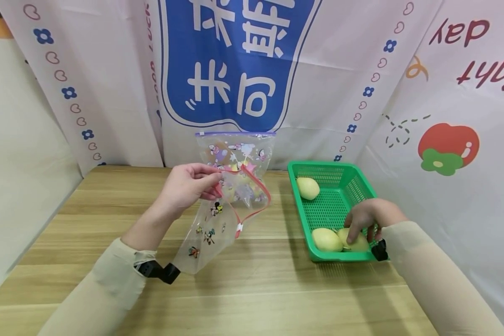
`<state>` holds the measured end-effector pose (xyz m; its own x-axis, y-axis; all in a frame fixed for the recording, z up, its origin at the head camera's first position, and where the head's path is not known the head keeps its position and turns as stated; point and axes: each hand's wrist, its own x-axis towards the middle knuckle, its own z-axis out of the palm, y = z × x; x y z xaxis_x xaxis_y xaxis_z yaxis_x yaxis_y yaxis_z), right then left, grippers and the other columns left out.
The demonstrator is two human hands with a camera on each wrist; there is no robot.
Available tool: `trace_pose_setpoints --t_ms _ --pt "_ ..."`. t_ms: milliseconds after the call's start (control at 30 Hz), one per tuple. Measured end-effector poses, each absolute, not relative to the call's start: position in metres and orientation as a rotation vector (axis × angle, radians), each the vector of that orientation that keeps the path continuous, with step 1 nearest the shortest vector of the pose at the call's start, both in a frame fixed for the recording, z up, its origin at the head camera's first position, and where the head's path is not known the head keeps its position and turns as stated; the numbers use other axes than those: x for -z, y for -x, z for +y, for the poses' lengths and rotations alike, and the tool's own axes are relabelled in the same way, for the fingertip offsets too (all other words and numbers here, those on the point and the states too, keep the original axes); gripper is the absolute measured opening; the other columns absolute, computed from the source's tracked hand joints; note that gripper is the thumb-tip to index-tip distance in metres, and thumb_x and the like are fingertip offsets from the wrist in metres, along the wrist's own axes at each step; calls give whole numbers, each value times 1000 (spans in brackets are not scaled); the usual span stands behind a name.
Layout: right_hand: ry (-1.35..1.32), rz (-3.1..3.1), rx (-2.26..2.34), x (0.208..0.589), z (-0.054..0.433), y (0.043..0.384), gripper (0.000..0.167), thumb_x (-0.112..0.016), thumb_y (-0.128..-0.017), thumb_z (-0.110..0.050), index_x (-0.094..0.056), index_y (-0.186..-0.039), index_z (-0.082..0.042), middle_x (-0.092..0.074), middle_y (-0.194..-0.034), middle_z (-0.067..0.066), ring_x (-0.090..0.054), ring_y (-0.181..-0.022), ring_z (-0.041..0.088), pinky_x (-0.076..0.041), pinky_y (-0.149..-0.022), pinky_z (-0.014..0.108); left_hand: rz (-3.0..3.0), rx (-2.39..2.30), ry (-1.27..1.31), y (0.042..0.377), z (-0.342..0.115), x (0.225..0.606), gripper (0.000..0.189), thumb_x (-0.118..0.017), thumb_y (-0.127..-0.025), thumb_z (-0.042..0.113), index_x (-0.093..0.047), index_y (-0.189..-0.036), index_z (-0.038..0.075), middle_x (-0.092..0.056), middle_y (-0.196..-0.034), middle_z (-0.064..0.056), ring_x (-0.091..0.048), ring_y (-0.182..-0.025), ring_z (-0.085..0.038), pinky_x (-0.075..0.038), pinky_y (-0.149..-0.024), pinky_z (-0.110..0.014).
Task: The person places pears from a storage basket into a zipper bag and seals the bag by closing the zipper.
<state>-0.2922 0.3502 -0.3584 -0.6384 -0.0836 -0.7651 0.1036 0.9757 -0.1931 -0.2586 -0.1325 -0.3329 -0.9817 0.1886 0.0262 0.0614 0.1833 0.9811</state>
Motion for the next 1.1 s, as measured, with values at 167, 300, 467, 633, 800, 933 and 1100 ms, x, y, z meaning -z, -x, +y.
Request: trace_pose_setpoints --t_ms 167,300,467,633,800,933,1100 --pt "35 2243 220 360 350 292 70 -86 -94 -38 -64 -148 0 -72 -129 10 -73 -90 28 -64 -73 33 2322 -1930 -234 260 -131 333 36 -72 -107 15 -69 -133 -11 -81 -91 -7 -77 -73 -12 -71 -76 -33" --pt "65 2268 223 364 351 293 37 -78 -95 -38 -73 -114 -7 -72 -102 7 -69 -80 21 -65 -72 32 2317 -1930 -230 261 -131 333 35 -73 -107 15 -70 -131 -10 -81 -91 -7 -77 -72 -12 -70 -75 -32" --pt "96 2408 317 364 347 301 47 -73 -96 -42 -67 -118 -1 -67 -95 10 -67 -72 20 -66 -67 35 2321 -1934 -225 262 -130 332 36 -72 -107 15 -69 -132 -11 -81 -91 -9 -78 -72 -12 -70 -74 -31" --pt "169 2573 491 353 335 311 81 -73 -99 -46 -47 -150 11 -68 -107 17 -71 -78 25 -67 -69 37 2286 -1968 -222 263 -128 332 38 -72 -107 13 -67 -137 -10 -81 -86 -4 -77 -70 -11 -70 -73 -30" --pt "213 2743 664 341 308 312 83 -74 -100 -53 -45 -152 5 -74 -110 16 -74 -83 22 -63 -77 34 2294 -1972 -221 263 -127 335 35 -73 -107 13 -71 -134 -9 -80 -83 -1 -77 -69 -11 -70 -72 -29" --pt "202 2799 876 329 279 309 81 -74 -100 -57 -45 -154 -3 -70 -127 18 -77 -93 25 -64 -84 37 2315 -1957 -206 264 -126 336 30 -73 -106 14 -74 -126 -10 -79 -81 -4 -78 -70 -11 -70 -71 -30" --pt "227 2714 1143 314 241 305 80 -76 -102 -51 -43 -161 -7 -59 -141 21 -78 -106 34 -69 -87 38 2320 -1943 -185 264 -125 335 30 -72 -106 14 -74 -123 -11 -79 -78 -4 -78 -69 -11 -70 -72 -30"
